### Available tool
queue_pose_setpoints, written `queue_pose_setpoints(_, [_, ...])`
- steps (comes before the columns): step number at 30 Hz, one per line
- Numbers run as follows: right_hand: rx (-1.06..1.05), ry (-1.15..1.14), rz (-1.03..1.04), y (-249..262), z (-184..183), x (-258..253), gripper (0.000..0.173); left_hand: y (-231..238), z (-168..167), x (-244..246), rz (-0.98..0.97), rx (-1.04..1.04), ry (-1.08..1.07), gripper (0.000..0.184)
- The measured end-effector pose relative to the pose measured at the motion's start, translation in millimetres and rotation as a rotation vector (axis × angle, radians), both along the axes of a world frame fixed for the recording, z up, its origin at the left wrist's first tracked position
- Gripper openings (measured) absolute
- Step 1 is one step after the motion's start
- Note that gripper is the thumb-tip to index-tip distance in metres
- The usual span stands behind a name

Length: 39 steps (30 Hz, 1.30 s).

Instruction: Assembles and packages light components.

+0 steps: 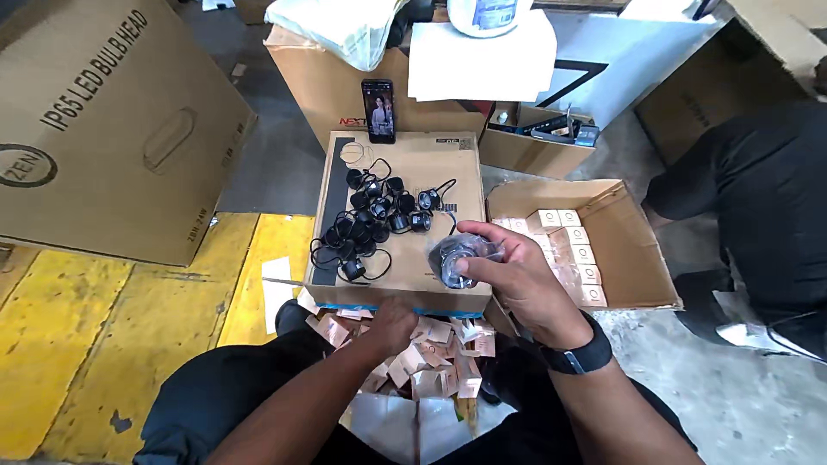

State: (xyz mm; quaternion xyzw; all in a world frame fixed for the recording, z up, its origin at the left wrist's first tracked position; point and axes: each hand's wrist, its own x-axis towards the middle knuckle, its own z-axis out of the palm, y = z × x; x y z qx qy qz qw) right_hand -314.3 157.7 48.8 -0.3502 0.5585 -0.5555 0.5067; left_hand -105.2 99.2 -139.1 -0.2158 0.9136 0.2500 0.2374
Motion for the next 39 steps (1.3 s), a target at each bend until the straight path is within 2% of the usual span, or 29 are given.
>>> queue_pose_setpoints(2, [-0.006,0.009,0.007,0.2,3.2,2.1,0.056,-10.1,38.9,-6.1,-0.078,-0.048,0.057,0.016])
queue_pose_setpoints(4, [-0.020,0.010,0.020,1.1,5.1,3.7,0.057,-15.9,79.8,-5.8,-0.071,-0.076,0.136,0.019])
queue_pose_setpoints(6, [-0.044,0.012,0.061,2.5,4.0,4.3,0.058,-20.1,111.7,1.3,0.000,-0.147,0.314,0.024])
queue_pose_setpoints(9, [-0.081,-0.009,0.150,5.0,-2.8,11.9,0.057,-35.7,134.1,11.3,0.158,-0.193,0.498,0.023])
queue_pose_setpoints(14, [-0.126,0.036,0.329,1.7,-16.7,31.9,0.055,-62.5,141.8,16.7,0.443,0.055,0.509,0.025])
queue_pose_setpoints(17, [-0.090,0.152,0.315,-6.4,-24.7,35.9,0.057,-76.8,143.3,18.2,0.613,0.174,0.544,0.025])
queue_pose_setpoints(20, [-0.027,0.222,0.194,-14.2,-31.0,35.5,0.056,-82.4,143.5,16.0,0.724,0.240,0.588,0.023])
queue_pose_setpoints(26, [0.084,0.143,-0.177,-28.1,-41.7,34.7,0.056,-75.3,141.2,11.3,0.837,0.288,0.762,0.020])
queue_pose_setpoints(28, [0.105,0.234,-0.229,-28.4,-45.6,36.0,0.060,-74.2,141.9,9.1,0.861,0.292,0.788,0.019])
queue_pose_setpoints(32, [0.068,0.735,-0.200,-19.6,-59.8,40.1,0.058,-69.2,141.5,3.4,0.937,0.342,0.856,0.017])
queue_pose_setpoints(34, [0.045,0.909,-0.142,-16.1,-63.4,41.0,0.055,-65.0,137.4,1.8,0.953,0.347,0.875,0.017])
queue_pose_setpoints(37, [0.051,0.978,-0.053,-14.9,-65.9,45.7,0.053,-55.9,131.8,-1.4,0.954,0.324,0.893,0.016])
queue_pose_setpoints(39, [0.189,0.871,0.023,-15.1,-62.8,50.7,0.055,-52.3,128.7,-2.0,0.951,0.303,0.879,0.016])
